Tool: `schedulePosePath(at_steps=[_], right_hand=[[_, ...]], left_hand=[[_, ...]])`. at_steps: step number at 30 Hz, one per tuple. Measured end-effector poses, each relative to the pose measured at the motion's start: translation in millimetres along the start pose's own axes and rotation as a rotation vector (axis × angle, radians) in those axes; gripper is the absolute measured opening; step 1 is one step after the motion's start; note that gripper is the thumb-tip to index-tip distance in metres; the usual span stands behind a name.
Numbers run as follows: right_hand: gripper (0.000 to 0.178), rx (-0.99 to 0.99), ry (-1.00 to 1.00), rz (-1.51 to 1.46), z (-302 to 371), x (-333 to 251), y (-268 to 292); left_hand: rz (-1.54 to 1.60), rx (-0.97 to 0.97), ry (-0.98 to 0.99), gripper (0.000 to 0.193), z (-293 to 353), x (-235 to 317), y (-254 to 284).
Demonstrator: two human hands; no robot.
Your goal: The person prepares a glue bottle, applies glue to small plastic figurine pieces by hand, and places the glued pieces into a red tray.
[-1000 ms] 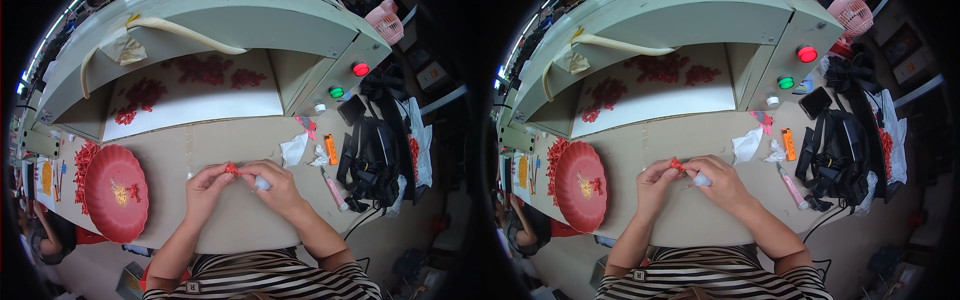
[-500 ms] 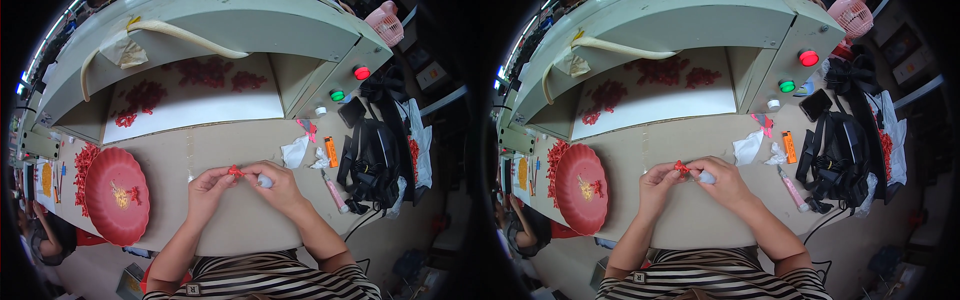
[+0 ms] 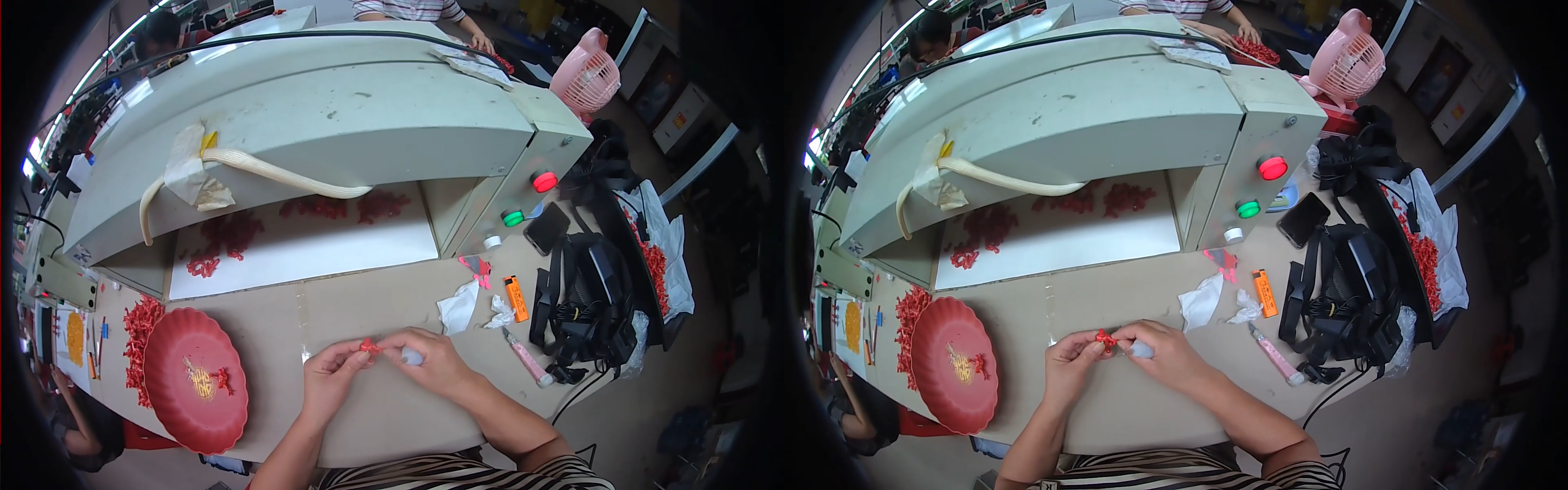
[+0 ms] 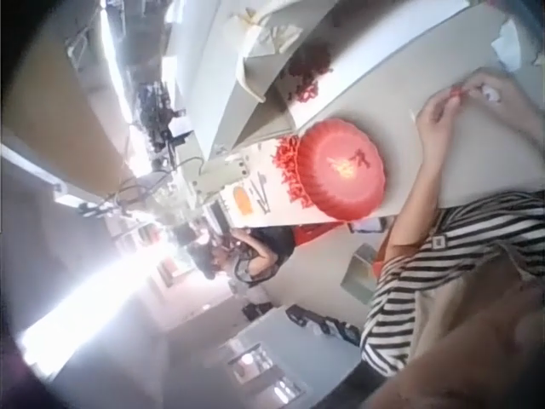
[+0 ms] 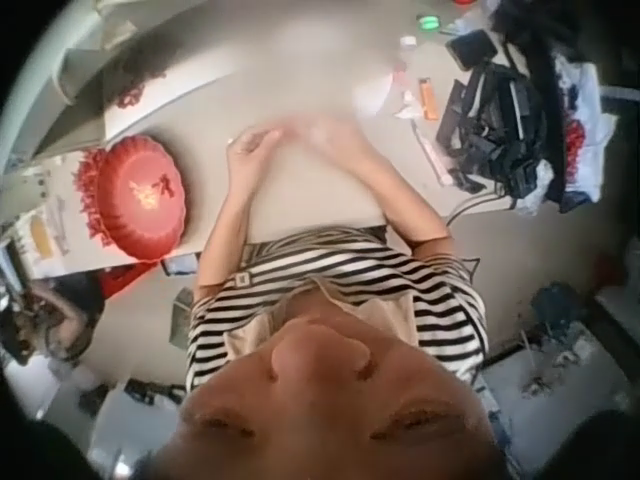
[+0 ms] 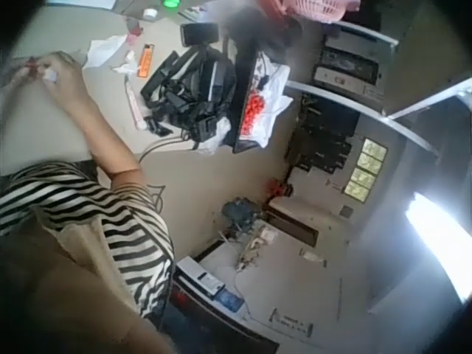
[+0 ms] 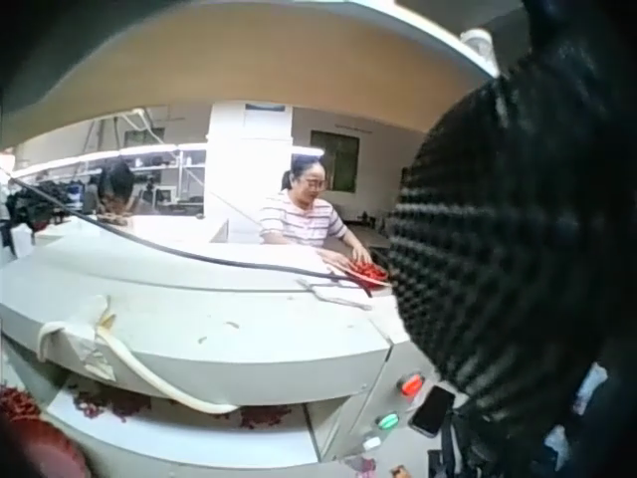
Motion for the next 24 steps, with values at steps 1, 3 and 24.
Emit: schedulePosePath(at_steps=[1, 3, 24], right_hand=[[0.019, 0.009, 0.006, -0.003, -1, 4, 0], [0.019, 0.006, -0.008, -0.018, -3, 7, -1], [0.02, 0.026, 0.075, 0.012, -1, 5, -3]], left_hand=[[0.002, -0.002, -0.007, 0.018, -3, -1, 0], [0.007, 0.008, 0.009, 0.017, -4, 1, 1], [-0.042, 0.033, -0.035, 0.016, -3, 3, 3]])
Point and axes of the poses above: each hand's wrist, its own z-axis away from the middle knuckle, its own y-axis out of the back of the hand, x = y × z, the point moved 7 cm from there along -z, towards the middle knuckle, and after that the axes turned 8 degrees about -z, right-handed, at the moved point
